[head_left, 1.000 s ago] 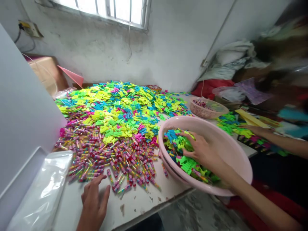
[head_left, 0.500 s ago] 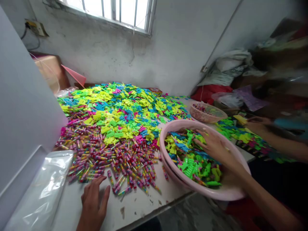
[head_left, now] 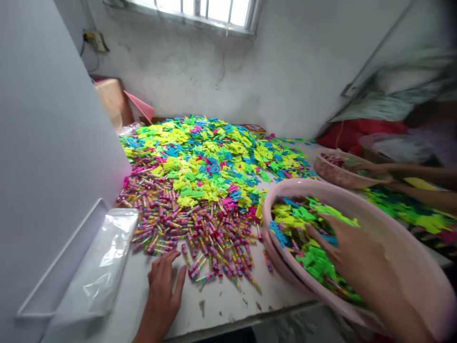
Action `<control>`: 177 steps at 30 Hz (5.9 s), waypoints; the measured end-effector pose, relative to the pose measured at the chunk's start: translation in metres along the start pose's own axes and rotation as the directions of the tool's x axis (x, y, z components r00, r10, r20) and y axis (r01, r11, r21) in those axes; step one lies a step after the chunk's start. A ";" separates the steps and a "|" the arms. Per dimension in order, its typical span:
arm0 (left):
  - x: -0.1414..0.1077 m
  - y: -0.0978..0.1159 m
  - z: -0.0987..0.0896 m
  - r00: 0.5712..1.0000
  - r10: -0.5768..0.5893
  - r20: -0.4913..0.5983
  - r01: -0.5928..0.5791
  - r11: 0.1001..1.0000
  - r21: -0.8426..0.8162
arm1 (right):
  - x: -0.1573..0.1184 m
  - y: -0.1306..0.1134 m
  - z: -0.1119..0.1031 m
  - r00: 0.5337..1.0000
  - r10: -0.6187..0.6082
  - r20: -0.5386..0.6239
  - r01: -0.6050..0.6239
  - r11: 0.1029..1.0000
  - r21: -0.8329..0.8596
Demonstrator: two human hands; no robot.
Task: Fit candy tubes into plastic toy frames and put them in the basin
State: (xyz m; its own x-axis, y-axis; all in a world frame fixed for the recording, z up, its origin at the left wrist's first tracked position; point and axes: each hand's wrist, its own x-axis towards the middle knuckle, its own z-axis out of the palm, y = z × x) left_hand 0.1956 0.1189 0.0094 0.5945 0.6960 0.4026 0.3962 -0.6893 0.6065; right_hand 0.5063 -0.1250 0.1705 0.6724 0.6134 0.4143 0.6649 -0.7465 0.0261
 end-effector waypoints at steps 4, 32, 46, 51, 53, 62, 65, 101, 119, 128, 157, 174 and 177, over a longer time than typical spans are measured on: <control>0.001 0.008 -0.003 1.000 0.007 -0.002 -0.007 0.999 0.053 | 0.002 -0.065 -0.013 0.982 0.006 -0.188 0.016 0.993 0.116; 0.002 -0.011 0.048 0.969 0.223 -0.108 -0.143 0.858 0.493 | 0.212 -0.291 0.184 0.882 -0.303 0.361 0.147 0.905 0.399; 0.003 0.017 0.023 0.963 0.245 -0.112 -0.185 0.904 0.385 | 0.148 -0.297 0.160 0.870 -0.467 0.156 0.302 0.756 0.580; 0.001 0.020 0.012 0.972 0.199 -0.121 -0.160 0.949 0.273 | 0.151 -0.290 0.146 0.930 -0.364 0.053 0.204 0.629 0.750; 0.001 0.020 0.008 0.981 0.130 -0.141 -0.102 0.977 0.189 | 0.153 -0.285 0.137 0.957 -0.289 0.020 0.150 0.555 0.818; 0.004 0.016 -0.016 0.948 -0.264 -0.178 0.185 0.912 -0.365 | 0.064 -0.278 0.086 0.934 -0.273 0.231 -0.212 0.097 0.972; 0.004 0.018 -0.028 0.892 -0.433 -0.130 0.303 0.786 -0.539 | 0.018 -0.276 0.075 0.798 -0.408 0.444 -0.536 -0.144 0.832; 0.038 0.053 -0.080 0.966 -0.231 0.114 0.255 0.795 -0.551 | -0.033 -0.227 0.035 0.709 -0.523 0.474 -0.531 0.047 0.846; 0.032 0.045 -0.099 0.987 0.069 0.146 -0.025 0.958 -0.285 | -0.057 -0.234 0.038 0.793 -0.520 0.319 -0.330 0.074 0.941; 0.021 0.047 -0.082 0.972 0.222 0.081 -0.237 0.908 0.345 | -0.057 -0.245 0.046 0.748 -0.443 0.494 -0.583 -0.083 0.808; -0.004 0.010 -0.028 0.994 0.017 0.109 -0.043 0.969 0.244 | -0.015 -0.144 0.042 0.955 0.021 0.295 -0.209 -0.657 0.724; -0.012 -0.001 -0.030 0.979 -0.203 -0.015 0.198 0.969 -0.149 | 0.065 -0.236 0.128 0.830 -0.558 -0.021 0.488 0.708 0.511; -0.010 -0.002 -0.030 0.969 -0.247 -0.019 0.239 0.954 -0.180 | 0.069 -0.240 0.131 0.823 -0.567 -0.035 0.508 0.706 0.494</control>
State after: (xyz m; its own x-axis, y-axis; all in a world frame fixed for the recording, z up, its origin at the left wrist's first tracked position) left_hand 0.1676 0.1188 0.0248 0.4648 0.8483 0.2538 0.3947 -0.4551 0.7982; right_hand 0.4357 0.1298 0.0740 0.1647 0.9193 0.3575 0.9714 -0.0883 -0.2206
